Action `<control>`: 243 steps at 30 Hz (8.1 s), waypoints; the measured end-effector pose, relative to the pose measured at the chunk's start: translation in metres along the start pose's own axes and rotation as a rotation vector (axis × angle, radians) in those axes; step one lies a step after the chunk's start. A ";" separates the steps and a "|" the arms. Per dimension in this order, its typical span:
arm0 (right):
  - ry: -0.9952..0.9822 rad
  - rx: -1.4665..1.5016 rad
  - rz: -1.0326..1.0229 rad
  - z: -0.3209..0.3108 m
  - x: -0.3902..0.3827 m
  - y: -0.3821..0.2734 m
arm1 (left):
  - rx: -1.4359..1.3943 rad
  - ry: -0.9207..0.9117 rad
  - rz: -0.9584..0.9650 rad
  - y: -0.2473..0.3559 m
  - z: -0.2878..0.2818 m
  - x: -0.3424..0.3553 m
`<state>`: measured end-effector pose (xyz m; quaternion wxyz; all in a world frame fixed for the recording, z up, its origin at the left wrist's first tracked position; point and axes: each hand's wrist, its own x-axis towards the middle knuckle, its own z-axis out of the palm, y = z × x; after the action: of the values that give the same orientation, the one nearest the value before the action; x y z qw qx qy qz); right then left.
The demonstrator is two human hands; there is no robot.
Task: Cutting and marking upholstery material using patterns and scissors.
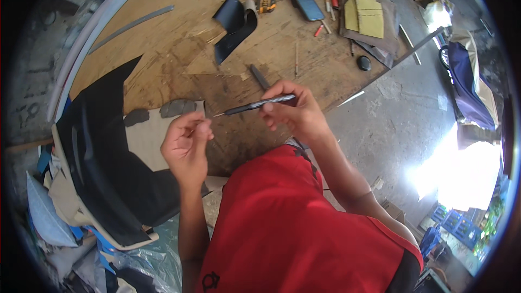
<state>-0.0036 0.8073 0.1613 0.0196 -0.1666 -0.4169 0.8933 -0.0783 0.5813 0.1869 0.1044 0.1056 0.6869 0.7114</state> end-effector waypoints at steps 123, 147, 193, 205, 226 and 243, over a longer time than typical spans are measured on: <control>0.662 -0.708 -0.328 -0.198 0.006 0.059 | 0.227 -0.795 -0.332 -0.162 0.197 0.148; 1.425 -1.835 -0.271 -0.320 0.070 0.022 | 0.342 0.344 -0.290 -0.152 -0.108 -0.112; -0.171 0.238 0.365 0.170 -0.008 0.306 | 0.686 0.394 -0.395 -0.170 -0.537 -0.146; 0.109 0.100 0.464 0.351 0.003 0.484 | 1.058 -0.191 -0.633 -0.139 -0.652 -0.052; 0.287 -0.104 0.367 0.395 0.048 0.516 | 1.302 -0.392 0.292 -0.220 -0.606 0.126; 0.351 -0.028 0.328 0.406 0.060 0.520 | 1.282 -0.374 0.345 -0.229 -0.611 0.125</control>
<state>-0.1335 0.1794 -0.0037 -0.0560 -0.3852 -0.3868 0.8360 -0.3763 0.0423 -0.0618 0.0234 0.3754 0.9158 0.1409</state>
